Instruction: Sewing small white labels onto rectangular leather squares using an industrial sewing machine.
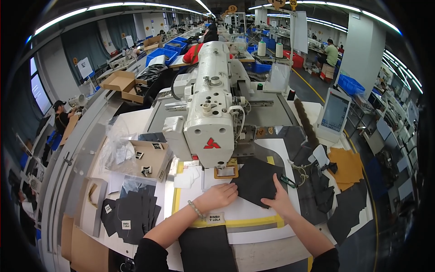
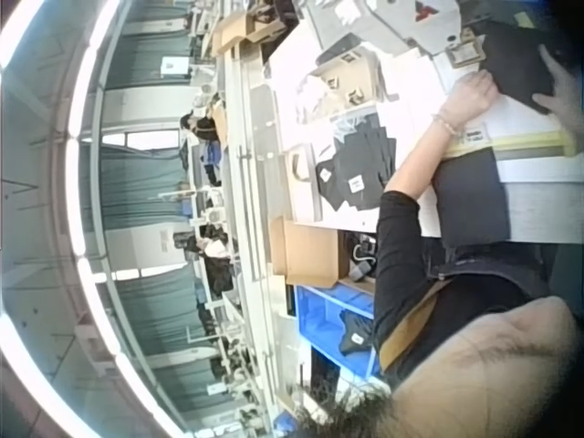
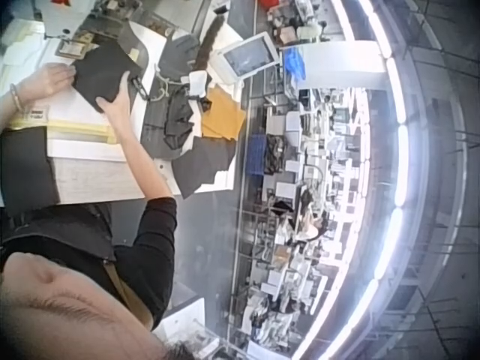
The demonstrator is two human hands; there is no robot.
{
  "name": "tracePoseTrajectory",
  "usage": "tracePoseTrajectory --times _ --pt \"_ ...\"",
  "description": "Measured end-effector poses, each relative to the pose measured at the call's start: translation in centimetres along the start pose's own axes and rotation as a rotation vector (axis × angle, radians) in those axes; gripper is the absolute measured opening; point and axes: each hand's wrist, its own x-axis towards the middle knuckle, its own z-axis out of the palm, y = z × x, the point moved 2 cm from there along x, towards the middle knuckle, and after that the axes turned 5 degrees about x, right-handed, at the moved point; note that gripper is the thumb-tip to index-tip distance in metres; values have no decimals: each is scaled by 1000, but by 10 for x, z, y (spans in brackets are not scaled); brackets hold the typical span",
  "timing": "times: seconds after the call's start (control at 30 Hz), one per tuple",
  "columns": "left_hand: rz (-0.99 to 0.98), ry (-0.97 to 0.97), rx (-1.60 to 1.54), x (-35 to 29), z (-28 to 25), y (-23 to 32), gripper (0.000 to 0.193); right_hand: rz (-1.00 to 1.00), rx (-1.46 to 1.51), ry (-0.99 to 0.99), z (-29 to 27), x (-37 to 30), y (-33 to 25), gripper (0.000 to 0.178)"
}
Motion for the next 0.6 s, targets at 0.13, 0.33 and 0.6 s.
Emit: tracePoseTrajectory --times 0.13,0.33,0.6 --pt "-40 -3 -6 -7 2 -8 22 19 97 -39 4 17 -4 105" --pt "-126 -81 78 -24 -1 -15 26 -106 76 48 19 48 -3 95" --pt "-309 -161 175 -46 -6 -17 28 -573 -446 -55 50 54 -19 29"
